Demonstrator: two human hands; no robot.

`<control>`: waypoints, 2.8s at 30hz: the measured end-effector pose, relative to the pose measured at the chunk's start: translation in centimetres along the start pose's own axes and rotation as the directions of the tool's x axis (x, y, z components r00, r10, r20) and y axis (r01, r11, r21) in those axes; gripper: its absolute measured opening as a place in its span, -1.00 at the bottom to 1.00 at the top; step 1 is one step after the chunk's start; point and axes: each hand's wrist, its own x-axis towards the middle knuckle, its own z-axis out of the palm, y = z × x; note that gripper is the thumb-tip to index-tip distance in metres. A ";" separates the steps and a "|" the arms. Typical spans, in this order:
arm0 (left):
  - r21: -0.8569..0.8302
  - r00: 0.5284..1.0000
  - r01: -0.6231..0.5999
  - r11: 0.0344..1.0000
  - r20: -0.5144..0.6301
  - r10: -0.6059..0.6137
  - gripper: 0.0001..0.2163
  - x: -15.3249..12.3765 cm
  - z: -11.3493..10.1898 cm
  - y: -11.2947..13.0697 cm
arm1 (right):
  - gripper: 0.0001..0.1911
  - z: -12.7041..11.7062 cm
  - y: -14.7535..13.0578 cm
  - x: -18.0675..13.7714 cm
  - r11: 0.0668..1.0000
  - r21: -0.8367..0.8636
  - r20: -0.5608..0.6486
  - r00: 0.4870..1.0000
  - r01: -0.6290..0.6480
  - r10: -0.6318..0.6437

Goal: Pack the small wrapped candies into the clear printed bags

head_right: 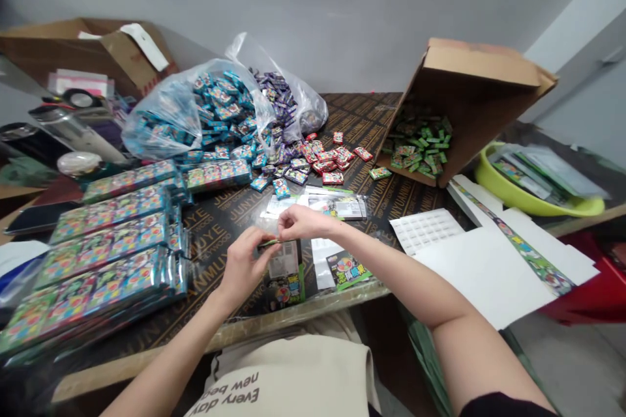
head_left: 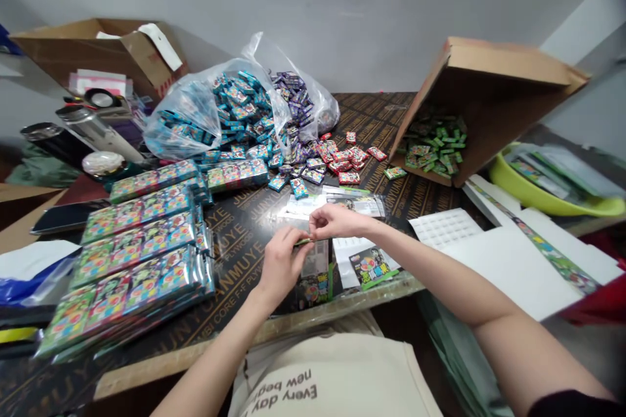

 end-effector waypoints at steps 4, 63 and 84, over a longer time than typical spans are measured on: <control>0.119 0.994 -0.051 0.992 0.106 0.039 -0.78 0.4 -0.9 -1.4 | -0.71 -1.3 3.7 -1.5 0.991 -0.131 -0.441 0.897 -0.030 -0.031; -0.242 0.991 0.137 0.961 0.029 -0.134 -0.96 0.5 -1.9 -2.0 | -0.82 -1.0 -1.0 1.5 0.997 0.012 0.190 0.979 0.078 -0.079; -0.666 0.875 0.454 0.592 0.207 -0.437 -0.70 -2.1 1.1 -2.5 | -0.68 2.4 3.6 0.3 0.901 0.423 -0.481 0.866 0.092 0.138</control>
